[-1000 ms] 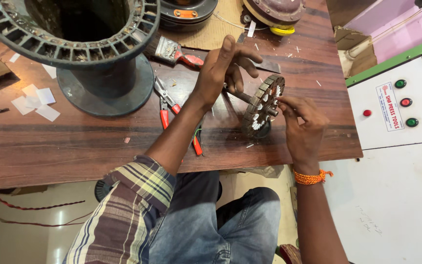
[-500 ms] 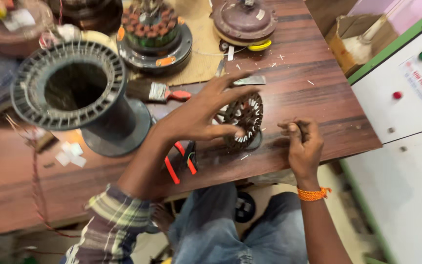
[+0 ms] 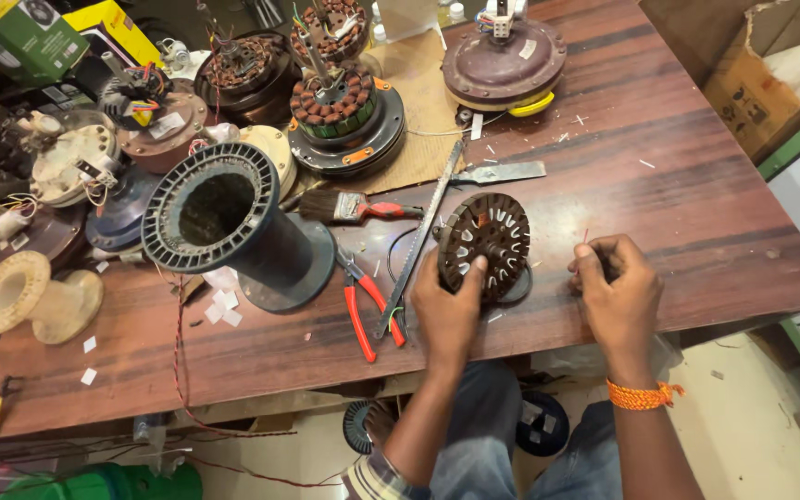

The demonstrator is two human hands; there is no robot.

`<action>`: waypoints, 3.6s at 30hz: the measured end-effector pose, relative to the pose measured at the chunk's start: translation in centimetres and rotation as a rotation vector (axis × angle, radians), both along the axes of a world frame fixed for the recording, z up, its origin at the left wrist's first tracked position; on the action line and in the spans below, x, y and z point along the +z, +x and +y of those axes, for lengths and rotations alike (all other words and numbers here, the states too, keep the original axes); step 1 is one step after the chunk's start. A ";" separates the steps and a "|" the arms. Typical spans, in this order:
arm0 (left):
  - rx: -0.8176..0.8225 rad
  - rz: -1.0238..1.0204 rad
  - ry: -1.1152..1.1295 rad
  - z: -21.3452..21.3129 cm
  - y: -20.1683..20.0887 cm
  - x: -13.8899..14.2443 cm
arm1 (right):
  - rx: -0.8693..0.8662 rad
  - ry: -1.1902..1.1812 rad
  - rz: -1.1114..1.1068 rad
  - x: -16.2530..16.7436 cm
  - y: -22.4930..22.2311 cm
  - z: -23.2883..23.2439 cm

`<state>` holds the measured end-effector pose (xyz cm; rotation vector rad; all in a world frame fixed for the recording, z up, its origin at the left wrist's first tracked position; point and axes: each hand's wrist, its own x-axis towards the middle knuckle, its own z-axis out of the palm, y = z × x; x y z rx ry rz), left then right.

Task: The person sits at a workbench fitting components onto a small electric motor armature, pressing parts into place by hand and turning the assembly over to work on its other side. They briefly reach into a storage shelf under the bench, then resume fitting the motor parts together.

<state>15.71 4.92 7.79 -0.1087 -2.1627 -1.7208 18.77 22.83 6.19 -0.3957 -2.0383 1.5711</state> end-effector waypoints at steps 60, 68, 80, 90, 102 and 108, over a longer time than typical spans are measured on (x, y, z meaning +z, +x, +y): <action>-0.350 -0.323 0.696 -17.9 14.7 3.4 | 0.364 1.025 0.328 12.1 12.4 -17.8; -0.341 -0.305 0.607 -17.5 15.1 3.3 | 0.427 1.019 0.260 11.4 12.6 -17.4; -0.318 -0.264 0.543 -17.2 15.6 3.2 | 0.379 1.059 0.371 9.8 13.1 -17.1; -0.334 -0.330 0.547 -16.9 15.9 2.9 | 0.423 1.087 0.404 9.5 13.3 -16.4; -0.332 -0.287 0.529 -16.9 16.4 3.2 | 0.393 1.106 0.481 8.6 13.7 -15.9; -0.338 -0.297 0.522 -16.8 16.7 3.3 | 0.379 1.112 0.511 7.8 13.4 -15.5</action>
